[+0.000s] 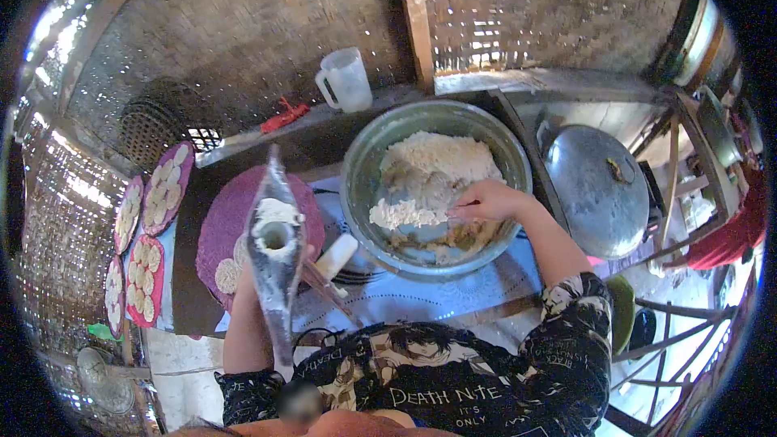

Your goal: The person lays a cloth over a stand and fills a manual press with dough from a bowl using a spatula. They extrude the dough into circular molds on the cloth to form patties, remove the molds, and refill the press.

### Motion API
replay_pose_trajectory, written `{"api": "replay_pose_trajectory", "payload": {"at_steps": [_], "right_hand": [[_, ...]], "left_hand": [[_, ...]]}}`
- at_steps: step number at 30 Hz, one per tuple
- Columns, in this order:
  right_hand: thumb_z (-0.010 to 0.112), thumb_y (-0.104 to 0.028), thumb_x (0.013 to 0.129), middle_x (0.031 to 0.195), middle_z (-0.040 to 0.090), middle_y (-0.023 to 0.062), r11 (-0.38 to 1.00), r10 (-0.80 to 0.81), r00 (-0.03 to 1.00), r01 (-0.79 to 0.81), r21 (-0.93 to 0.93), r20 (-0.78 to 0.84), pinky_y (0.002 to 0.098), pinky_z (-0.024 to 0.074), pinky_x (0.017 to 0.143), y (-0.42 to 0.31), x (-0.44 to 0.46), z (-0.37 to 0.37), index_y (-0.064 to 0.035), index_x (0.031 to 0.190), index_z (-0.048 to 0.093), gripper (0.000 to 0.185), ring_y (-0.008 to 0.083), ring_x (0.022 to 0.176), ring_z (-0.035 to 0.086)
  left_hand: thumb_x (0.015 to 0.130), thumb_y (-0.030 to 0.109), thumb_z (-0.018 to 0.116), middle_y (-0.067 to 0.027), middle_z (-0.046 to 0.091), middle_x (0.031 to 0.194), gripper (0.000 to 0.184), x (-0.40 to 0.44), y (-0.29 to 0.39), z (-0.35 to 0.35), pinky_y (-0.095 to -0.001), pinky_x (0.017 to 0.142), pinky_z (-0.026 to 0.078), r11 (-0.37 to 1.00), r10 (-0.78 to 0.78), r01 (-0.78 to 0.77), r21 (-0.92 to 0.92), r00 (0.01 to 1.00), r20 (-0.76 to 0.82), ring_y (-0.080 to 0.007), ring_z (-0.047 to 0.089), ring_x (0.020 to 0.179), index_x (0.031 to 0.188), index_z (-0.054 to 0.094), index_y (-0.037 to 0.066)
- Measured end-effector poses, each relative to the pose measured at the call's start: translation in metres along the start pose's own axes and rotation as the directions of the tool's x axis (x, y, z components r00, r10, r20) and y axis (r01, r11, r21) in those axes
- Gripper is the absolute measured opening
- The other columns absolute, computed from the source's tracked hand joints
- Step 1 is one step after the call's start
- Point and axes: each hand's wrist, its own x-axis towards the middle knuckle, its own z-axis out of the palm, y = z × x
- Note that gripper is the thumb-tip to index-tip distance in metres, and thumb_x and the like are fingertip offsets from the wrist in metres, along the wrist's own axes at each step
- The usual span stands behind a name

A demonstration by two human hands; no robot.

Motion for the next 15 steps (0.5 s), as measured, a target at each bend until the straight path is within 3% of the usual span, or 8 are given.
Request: {"api": "replay_pose_trajectory", "payload": {"at_steps": [1, 3, 5, 7, 9, 11, 13, 15], "right_hand": [[0.062, -0.038, 0.078, 0.089, 0.065, 0.0089, 0.993, -0.088, 0.995, 0.091, 0.076, -0.036, 0.0297, 0.045, 0.075, 0.007, -0.005, -0.005, -0.0113, 0.105, 0.062, 0.038, 0.0179, 0.081, 0.059], [0.065, -0.034, 0.077, 0.092, 0.065, 0.0071, 0.963, -0.17, 0.981, 0.185, 0.197, -0.088, 0.0276, 0.043, 0.079, 0.002, -0.011, -0.017, -0.0075, 0.108, 0.061, 0.041, 0.0136, 0.085, 0.057], [0.067, -0.029, 0.077, 0.096, 0.064, 0.0057, 0.936, -0.161, 0.981, 0.188, 0.298, -0.112, 0.0263, 0.0409, 0.083, -0.02, -0.025, -0.032, -0.0031, 0.11, 0.059, 0.043, 0.0108, 0.089, 0.055], [0.066, -0.027, 0.078, 0.1, 0.062, 0.006, 0.902, -0.217, 0.973, 0.229, 0.366, -0.076, 0.0263, 0.0395, 0.086, -0.033, -0.03, -0.041, 0.0003, 0.112, 0.057, 0.045, 0.0108, 0.094, 0.053], [0.065, -0.027, 0.079, 0.1, 0.062, 0.0062, 0.869, -0.279, 0.96, 0.256, 0.424, -0.007, 0.0261, 0.0393, 0.086, -0.047, -0.034, -0.047, -0.0001, 0.112, 0.057, 0.044, 0.0107, 0.094, 0.052], [0.064, -0.029, 0.08, 0.103, 0.063, 0.0084, 0.928, -0.271, 0.963, 0.262, 0.265, -0.002, 0.0275, 0.0421, 0.084, -0.052, -0.033, -0.051, -0.0021, 0.11, 0.058, 0.041, 0.0138, 0.094, 0.056], [0.062, -0.032, 0.08, 0.105, 0.062, 0.0099, 0.957, -0.288, 0.958, 0.288, 0.022, -0.007, 0.0287, 0.0436, 0.083, -0.065, -0.035, -0.065, -0.0045, 0.108, 0.06, 0.039, 0.0163, 0.094, 0.059], [0.062, -0.034, 0.077, 0.089, 0.063, 0.0096, 0.88, -0.401, 0.913, 0.358, -0.313, -0.081, 0.0339, 0.0467, 0.073, -0.09, -0.041, -0.079, -0.0081, 0.101, 0.063, 0.035, 0.0249, 0.084, 0.061]], "left_hand": [[0.075, 0.003, 0.063, -0.0074, 0.058, 0.087, 0.025, 0.006, 0.005, -0.003, -0.0328, 0.07, 0.051, 0.892, 0.229, -0.269, 0.364, 0.962, 0.149, -0.0174, 0.057, 0.075, 0.098, 0.054, 0.004], [0.065, 0.009, 0.073, -0.0035, 0.06, 0.084, 0.036, 0.019, -0.035, 0.003, -0.0303, 0.07, 0.049, 0.973, -0.014, 0.001, 0.232, 0.998, 0.057, -0.0126, 0.059, 0.077, 0.097, 0.058, 0.005], [0.065, 0.015, 0.073, -0.0063, 0.063, 0.088, 0.036, 0.032, -0.034, 0.014, -0.0314, 0.074, 0.049, 0.929, -0.027, -0.006, 0.369, 0.996, 0.082, -0.0158, 0.06, 0.081, 0.097, 0.059, 0.004], [0.065, 0.023, 0.073, -0.0106, 0.065, 0.091, 0.042, 0.042, -0.017, 0.026, -0.0332, 0.077, 0.048, 0.872, -0.174, 0.115, 0.476, 0.981, 0.081, -0.0212, 0.062, 0.085, 0.099, 0.06, 0.004], [0.061, 0.028, 0.073, -0.0139, 0.062, 0.101, 0.052, 0.049, -0.018, 0.033, -0.0342, 0.081, 0.046, 0.904, -0.158, 0.072, 0.422, 0.972, 0.172, -0.0255, 0.06, 0.094, 0.104, 0.058, 0.004], [0.06, 0.028, 0.073, -0.0158, 0.06, 0.104, 0.055, 0.051, -0.018, 0.036, -0.0345, 0.083, 0.045, 0.89, -0.015, -0.106, 0.444, 0.965, 0.261, -0.0289, 0.058, 0.096, 0.107, 0.056, 0.004], [0.066, 0.027, 0.064, -0.0194, 0.058, 0.101, 0.042, 0.047, -0.014, 0.039, -0.0381, 0.082, 0.045, 0.825, 0.119, -0.27, 0.496, 0.941, 0.315, -0.0338, 0.055, 0.095, 0.102, 0.059, 0.004], [0.066, 0.026, 0.064, -0.0184, 0.059, 0.101, 0.042, 0.046, -0.018, 0.042, -0.0379, 0.083, 0.045, 0.687, 0.183, -0.421, 0.592, 0.889, 0.42, -0.0332, 0.054, 0.096, 0.102, 0.059, 0.004]]}}
